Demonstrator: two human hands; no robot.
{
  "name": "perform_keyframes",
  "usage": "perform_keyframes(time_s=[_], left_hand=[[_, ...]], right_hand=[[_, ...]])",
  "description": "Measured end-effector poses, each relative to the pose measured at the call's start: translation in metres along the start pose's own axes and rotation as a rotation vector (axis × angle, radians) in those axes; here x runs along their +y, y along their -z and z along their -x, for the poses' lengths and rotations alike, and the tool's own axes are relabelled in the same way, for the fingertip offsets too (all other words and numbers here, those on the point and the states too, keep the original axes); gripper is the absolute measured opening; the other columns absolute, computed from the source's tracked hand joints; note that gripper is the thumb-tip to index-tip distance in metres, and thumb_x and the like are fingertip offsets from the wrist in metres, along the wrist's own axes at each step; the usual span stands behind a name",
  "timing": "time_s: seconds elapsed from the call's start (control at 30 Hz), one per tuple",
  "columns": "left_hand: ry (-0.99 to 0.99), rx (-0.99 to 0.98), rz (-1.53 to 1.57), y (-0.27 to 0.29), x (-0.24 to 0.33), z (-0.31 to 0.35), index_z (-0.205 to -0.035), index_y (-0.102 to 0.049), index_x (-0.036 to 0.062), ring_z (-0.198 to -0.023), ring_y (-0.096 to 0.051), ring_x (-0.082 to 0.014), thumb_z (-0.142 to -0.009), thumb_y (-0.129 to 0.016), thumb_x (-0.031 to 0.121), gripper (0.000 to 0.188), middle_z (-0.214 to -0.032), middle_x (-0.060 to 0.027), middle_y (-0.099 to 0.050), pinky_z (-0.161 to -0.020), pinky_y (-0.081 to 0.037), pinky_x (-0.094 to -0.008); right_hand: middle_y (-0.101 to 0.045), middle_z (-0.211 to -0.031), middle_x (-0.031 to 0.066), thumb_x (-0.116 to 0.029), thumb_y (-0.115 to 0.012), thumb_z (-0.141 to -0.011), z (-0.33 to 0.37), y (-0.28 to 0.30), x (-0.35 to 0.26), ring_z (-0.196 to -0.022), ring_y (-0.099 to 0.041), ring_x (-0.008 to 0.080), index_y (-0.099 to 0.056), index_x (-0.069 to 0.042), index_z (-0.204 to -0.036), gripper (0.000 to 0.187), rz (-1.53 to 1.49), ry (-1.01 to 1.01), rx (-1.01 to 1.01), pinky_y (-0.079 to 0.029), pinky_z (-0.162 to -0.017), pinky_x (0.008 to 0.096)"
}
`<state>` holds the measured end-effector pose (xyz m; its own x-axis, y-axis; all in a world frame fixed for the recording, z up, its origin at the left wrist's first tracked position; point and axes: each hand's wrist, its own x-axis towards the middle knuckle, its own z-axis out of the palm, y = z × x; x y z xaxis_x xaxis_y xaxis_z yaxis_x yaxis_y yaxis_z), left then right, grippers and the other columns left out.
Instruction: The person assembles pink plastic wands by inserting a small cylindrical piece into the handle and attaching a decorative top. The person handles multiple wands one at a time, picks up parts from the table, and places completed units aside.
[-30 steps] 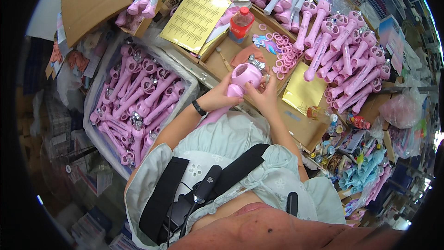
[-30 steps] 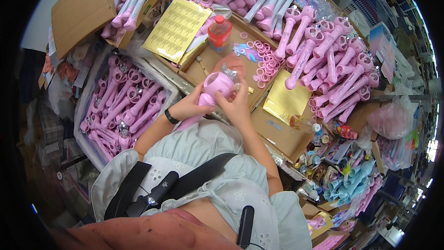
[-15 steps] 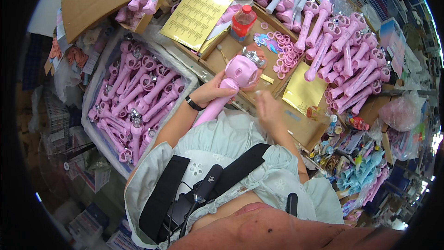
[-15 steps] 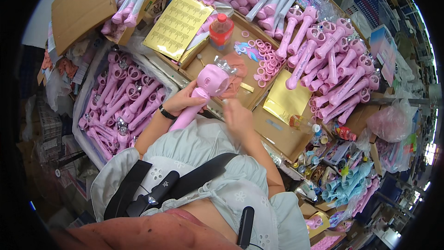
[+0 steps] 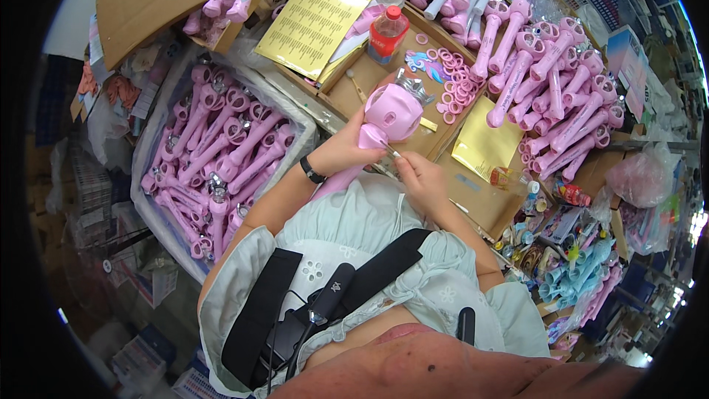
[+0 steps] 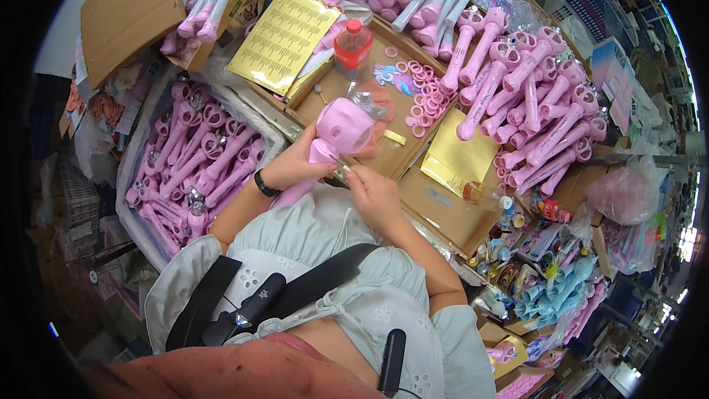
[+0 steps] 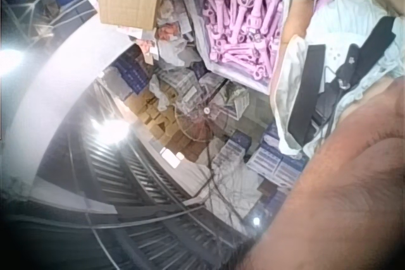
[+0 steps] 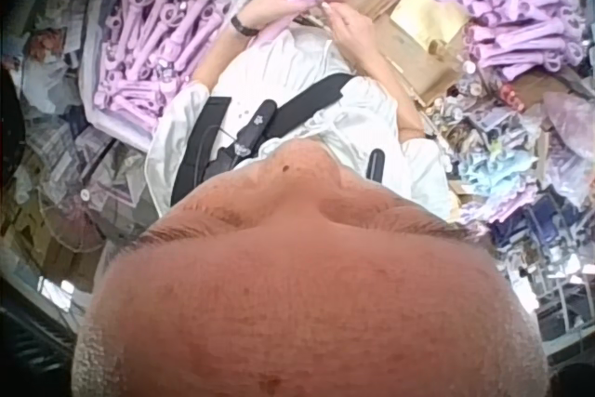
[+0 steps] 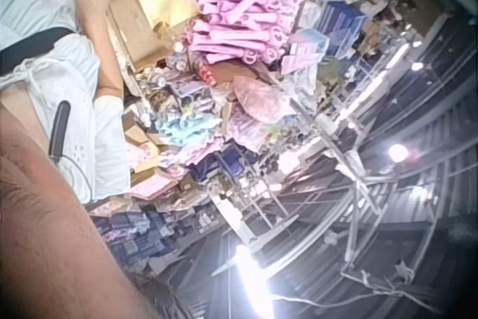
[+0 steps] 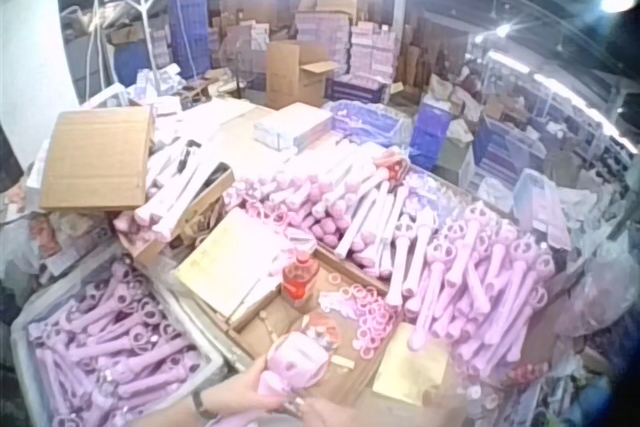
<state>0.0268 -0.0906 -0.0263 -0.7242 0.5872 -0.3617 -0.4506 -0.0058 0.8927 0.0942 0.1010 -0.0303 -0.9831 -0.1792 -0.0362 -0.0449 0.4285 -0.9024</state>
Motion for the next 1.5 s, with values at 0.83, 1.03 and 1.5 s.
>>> perform_keyframes(time_s=[0.83, 1.03, 1.5], left_hand=[[-0.435, -0.057, -0.561, 0.001, 0.016, -0.006, -0.141, -0.007, 0.0016, -0.121, -0.041, -0.0277, -0.069, -0.066, 0.009, 0.093, -0.129, -0.0212, -0.039, -0.099, -0.033, -0.0342], [-0.433, 0.007, -0.379, 0.031, 0.016, -0.007, -0.142, -0.006, 0.0063, -0.123, -0.038, -0.0244, -0.065, -0.075, 0.006, 0.104, -0.134, -0.0164, -0.037, -0.1, -0.034, -0.0355], [-0.847, -0.408, 1.121, 0.012, 0.074, -0.062, -0.112, -0.05, 0.0039, -0.063, -0.046, -0.0164, -0.065, -0.038, 0.085, 0.095, -0.096, -0.0089, -0.057, -0.059, -0.037, -0.0304]], right_hand=[[-0.023, -0.054, -0.007, -0.036, -0.045, -0.093, -0.001, 0.015, -0.01, -0.043, -0.016, 0.0042, -0.034, -0.014, -0.062, 0.039, -1.191, -0.825, -0.471, -0.015, -0.037, 0.02], [-0.052, -0.06, 0.0033, -0.034, -0.047, -0.091, 0.012, 0.007, 0.053, -0.052, -0.048, 0.0175, -0.054, -0.002, -0.076, 0.036, -0.202, -0.311, -0.053, -0.039, -0.05, 0.0309], [-0.053, -0.116, 0.0136, -0.025, -0.072, -0.07, -0.031, -0.002, 0.0, -0.108, -0.051, 0.0243, -0.041, 0.0, -0.126, 0.069, -0.497, 0.062, -0.39, -0.041, -0.091, 0.0353]])
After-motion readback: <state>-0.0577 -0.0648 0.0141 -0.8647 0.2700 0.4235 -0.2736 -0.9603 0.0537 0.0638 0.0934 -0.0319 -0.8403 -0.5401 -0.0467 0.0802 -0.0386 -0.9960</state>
